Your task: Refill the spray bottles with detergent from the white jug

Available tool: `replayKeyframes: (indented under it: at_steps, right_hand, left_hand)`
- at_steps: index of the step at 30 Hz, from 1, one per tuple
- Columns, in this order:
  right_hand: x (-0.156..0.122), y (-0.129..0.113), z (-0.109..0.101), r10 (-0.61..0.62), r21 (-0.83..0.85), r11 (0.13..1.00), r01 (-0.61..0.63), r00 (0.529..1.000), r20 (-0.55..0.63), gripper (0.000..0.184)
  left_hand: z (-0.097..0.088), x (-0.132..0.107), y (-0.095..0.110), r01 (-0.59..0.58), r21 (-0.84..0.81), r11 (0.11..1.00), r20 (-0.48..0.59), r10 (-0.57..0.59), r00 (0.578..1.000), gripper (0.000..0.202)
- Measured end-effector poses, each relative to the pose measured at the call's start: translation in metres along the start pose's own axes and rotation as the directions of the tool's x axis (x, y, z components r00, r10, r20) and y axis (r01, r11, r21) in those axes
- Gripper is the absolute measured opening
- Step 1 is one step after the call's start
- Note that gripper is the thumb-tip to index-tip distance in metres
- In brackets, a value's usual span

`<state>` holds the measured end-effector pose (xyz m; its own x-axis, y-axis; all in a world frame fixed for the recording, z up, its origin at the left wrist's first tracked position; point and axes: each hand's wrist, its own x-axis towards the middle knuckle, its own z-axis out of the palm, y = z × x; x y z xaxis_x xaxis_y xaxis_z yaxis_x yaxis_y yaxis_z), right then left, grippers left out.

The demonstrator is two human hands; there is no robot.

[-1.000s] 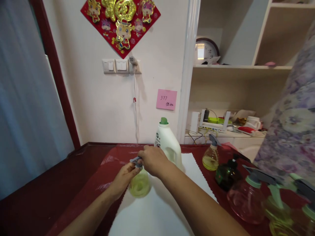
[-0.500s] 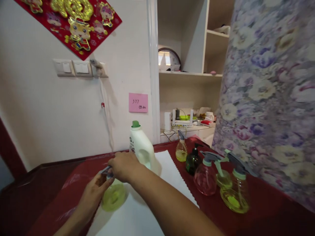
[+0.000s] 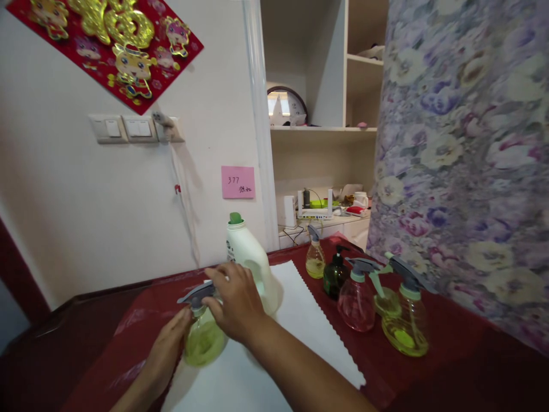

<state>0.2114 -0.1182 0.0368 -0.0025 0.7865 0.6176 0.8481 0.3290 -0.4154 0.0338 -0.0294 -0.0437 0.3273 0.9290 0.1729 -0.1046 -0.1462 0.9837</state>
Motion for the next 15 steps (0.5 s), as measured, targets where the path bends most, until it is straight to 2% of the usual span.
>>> replayKeyframes:
  at_steps: [2,4,5,6,10,12,15]
  right_hand:
    - [-0.024,0.003,0.008,0.139,0.085,0.987,-0.133,0.988,-0.072,0.025]
    - [-0.044,0.005,0.021,0.262,0.163,0.954,-0.251,0.964,-0.052,0.013]
    - [-0.051,0.006,0.029,0.307,0.195,0.934,-0.298,0.951,-0.019,0.018]
    - [-0.055,0.007,0.036,0.342,0.222,0.915,-0.338,0.939,0.019,0.031]
    - [-0.052,0.004,0.063,0.402,0.278,0.857,-0.434,0.900,0.166,0.099]
    - [-0.043,0.002,0.073,0.408,0.285,0.842,-0.458,0.886,0.219,0.114]
    - [-0.031,0.000,0.083,0.423,0.287,0.820,-0.495,0.862,0.280,0.122]
  left_hand:
    - [-0.003,0.003,-0.007,0.012,-0.027,1.000,-0.043,-0.013,0.999,0.068]
    - [-0.005,0.006,-0.013,0.019,-0.038,0.999,-0.098,-0.023,0.995,0.074]
    - [-0.006,0.007,-0.015,0.023,-0.031,0.999,-0.125,-0.027,0.992,0.076]
    - [-0.006,0.008,-0.017,0.026,-0.017,1.000,-0.149,-0.028,0.989,0.078]
    - [-0.006,0.010,-0.021,0.029,0.076,0.997,-0.246,-0.009,0.969,0.086]
    - [-0.007,0.011,-0.024,0.025,0.135,0.991,-0.268,0.012,0.963,0.084]
    - [-0.012,0.015,-0.028,-0.002,0.236,0.972,-0.281,0.070,0.957,0.077]
